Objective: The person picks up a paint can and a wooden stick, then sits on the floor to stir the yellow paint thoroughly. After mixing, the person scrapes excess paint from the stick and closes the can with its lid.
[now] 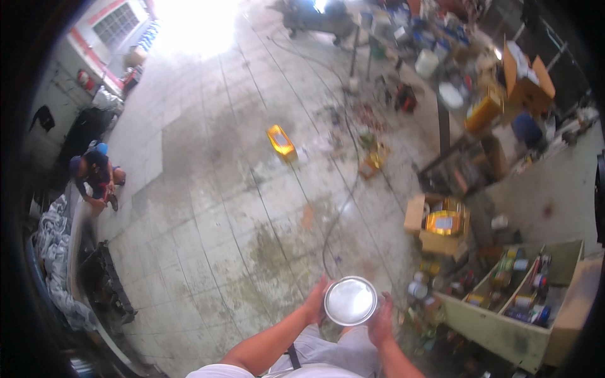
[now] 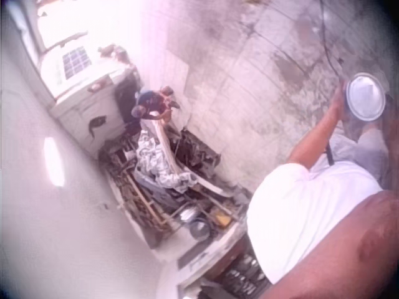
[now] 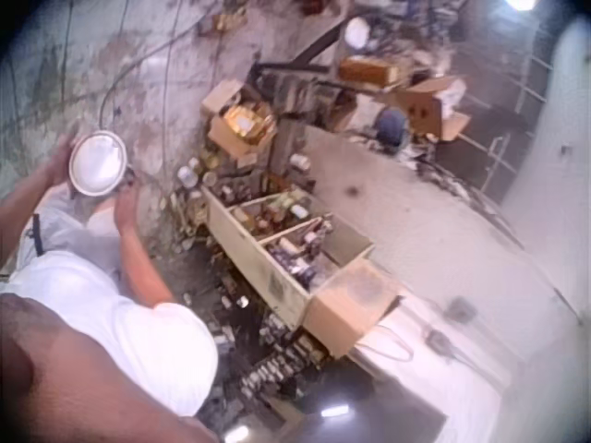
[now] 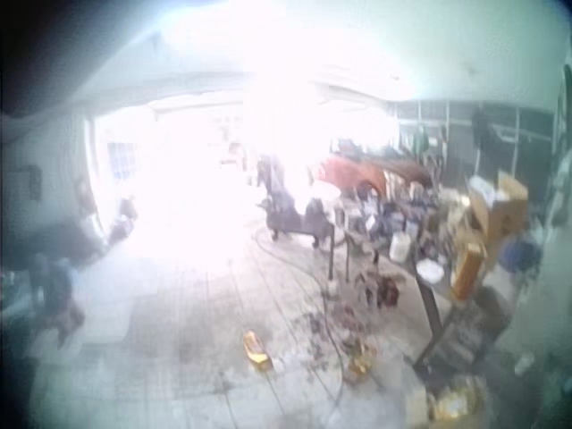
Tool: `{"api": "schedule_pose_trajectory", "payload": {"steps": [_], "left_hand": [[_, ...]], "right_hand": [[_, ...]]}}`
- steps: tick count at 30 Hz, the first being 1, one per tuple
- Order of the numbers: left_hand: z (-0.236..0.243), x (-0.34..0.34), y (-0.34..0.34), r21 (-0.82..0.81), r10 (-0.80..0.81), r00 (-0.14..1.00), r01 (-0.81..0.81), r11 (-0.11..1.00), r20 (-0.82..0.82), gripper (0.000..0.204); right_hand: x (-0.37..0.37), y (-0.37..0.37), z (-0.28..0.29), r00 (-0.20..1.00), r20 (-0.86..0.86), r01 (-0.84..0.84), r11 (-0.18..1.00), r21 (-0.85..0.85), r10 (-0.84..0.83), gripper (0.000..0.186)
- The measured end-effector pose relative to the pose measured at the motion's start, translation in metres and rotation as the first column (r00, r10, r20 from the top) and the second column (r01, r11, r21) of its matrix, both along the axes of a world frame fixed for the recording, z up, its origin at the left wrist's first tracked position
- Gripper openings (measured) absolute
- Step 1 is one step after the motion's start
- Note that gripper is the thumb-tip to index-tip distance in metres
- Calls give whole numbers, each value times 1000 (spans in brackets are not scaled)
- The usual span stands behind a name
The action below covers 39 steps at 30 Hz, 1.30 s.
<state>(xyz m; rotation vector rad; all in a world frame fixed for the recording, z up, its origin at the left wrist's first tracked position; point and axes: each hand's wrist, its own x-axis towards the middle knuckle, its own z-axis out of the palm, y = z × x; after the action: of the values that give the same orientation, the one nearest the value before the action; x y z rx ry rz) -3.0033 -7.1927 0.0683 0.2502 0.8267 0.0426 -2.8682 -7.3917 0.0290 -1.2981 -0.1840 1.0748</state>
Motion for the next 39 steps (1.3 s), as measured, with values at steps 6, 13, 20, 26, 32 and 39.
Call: {"api": "schedule_pose_trajectory", "payload": {"steps": [6,13,20,26,32,39], "left_hand": [[103,-31,136,263,-169,980,137,955,102,100],[198,-42,312,703,-102,986,166,692,-133,62],[442,-42,525,759,37,961,-191,-623,272,30],[570,-96,617,751,165,974,224,-621,-154,46],[491,-90,828,767,-150,988,-123,-629,35,42],[457,-85,1050,788,-392,899,-382,-482,197,39]], "right_hand": [[-9,147,81,710,-627,-52,911,408,321,107],[14,358,110,485,-721,-57,840,540,496,95],[88,605,180,609,-603,-235,843,483,515,83],[78,820,165,399,-704,-344,807,479,588,73],[47,996,149,468,-670,-399,814,422,576,73],[1,1206,153,498,-684,-389,842,374,534,72]]}}
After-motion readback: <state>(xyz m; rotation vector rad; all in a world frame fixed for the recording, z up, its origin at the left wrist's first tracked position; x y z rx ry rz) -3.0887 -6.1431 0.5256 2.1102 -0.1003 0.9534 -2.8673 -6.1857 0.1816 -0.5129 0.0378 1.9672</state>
